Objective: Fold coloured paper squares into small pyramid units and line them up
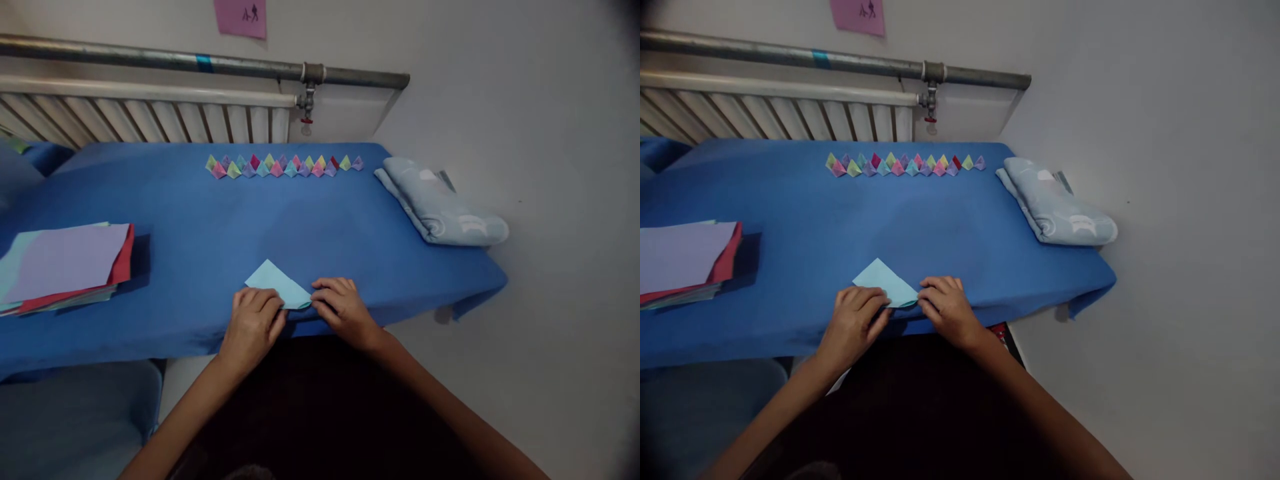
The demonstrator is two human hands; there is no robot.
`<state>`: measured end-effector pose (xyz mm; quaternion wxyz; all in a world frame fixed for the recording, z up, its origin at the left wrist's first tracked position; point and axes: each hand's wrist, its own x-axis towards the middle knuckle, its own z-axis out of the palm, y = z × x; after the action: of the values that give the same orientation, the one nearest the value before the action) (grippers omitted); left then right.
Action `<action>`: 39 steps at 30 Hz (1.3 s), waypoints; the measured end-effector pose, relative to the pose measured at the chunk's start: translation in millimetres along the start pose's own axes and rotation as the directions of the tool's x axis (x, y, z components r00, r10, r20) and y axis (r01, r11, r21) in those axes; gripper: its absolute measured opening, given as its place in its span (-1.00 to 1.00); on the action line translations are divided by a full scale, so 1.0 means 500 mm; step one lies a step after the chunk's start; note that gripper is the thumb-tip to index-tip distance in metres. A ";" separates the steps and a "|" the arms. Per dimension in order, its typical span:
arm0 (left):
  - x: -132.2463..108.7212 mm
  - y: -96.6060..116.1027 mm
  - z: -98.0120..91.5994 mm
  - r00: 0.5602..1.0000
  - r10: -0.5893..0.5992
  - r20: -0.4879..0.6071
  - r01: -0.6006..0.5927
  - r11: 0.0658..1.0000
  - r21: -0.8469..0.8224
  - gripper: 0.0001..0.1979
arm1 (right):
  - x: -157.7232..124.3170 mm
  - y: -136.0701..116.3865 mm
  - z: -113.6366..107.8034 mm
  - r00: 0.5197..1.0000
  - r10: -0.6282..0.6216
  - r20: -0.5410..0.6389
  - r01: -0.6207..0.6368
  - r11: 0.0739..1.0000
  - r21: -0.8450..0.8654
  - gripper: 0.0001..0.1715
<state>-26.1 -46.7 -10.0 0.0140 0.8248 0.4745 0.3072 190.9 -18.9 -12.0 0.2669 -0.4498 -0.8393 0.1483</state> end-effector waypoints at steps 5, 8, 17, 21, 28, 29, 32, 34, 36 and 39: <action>0.003 -0.010 0.004 0.995 -0.095 0.024 0.096 0.995 -0.023 -0.88 | 0.002 -0.015 -0.003 0.992 0.120 -0.039 -0.118 0.992 0.052 -0.85; 0.007 -0.012 0.007 0.988 -0.146 0.048 0.146 0.989 -0.008 -0.83 | 0.006 -0.023 0.000 0.984 0.176 -0.042 -0.173 0.983 0.060 -0.85; 0.014 -0.012 0.021 0.975 -0.222 0.029 0.221 0.974 0.044 -0.81 | 0.016 -0.024 0.008 0.974 0.220 -0.059 -0.218 0.975 0.035 -0.82; 0.015 -0.010 0.020 0.972 -0.233 0.012 0.231 0.970 0.072 -0.81 | 0.017 -0.024 0.010 0.972 0.221 -0.075 -0.219 0.975 0.030 -0.82; 0.012 -0.008 0.019 0.963 -0.270 0.008 0.268 0.959 0.090 -0.82 | 0.018 -0.021 0.010 0.970 0.229 -0.077 -0.227 0.973 0.038 -0.83; 0.011 -0.009 0.018 0.960 -0.280 0.009 0.279 0.957 0.086 -0.82 | 0.018 -0.020 0.010 0.970 0.227 -0.081 -0.224 0.974 0.043 -0.83; 0.008 -0.010 0.017 0.953 -0.304 0.005 0.303 0.950 0.077 -0.81 | 0.017 -0.018 0.011 0.970 0.227 -0.086 -0.223 0.973 0.054 -0.84; 0.005 -0.011 0.015 0.949 -0.316 -0.006 0.315 0.946 0.078 -0.83 | 0.017 -0.018 0.010 0.970 0.228 -0.083 -0.224 0.973 0.052 -0.85; 0.003 -0.011 0.015 0.950 -0.311 -0.025 0.312 0.946 0.091 -0.88 | 0.017 -0.018 0.009 0.969 0.232 -0.080 -0.230 0.972 0.043 -0.85; 0.001 -0.008 0.014 0.972 -0.232 -0.042 0.236 0.961 0.146 -0.79 | 0.020 -0.017 0.007 0.968 0.239 -0.073 -0.238 0.971 0.025 -0.88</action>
<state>-25.4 -42.3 -16.6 -0.0180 0.7578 0.5905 0.2769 178.5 -15.6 -7.6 0.2822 -0.5507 -0.7672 0.1691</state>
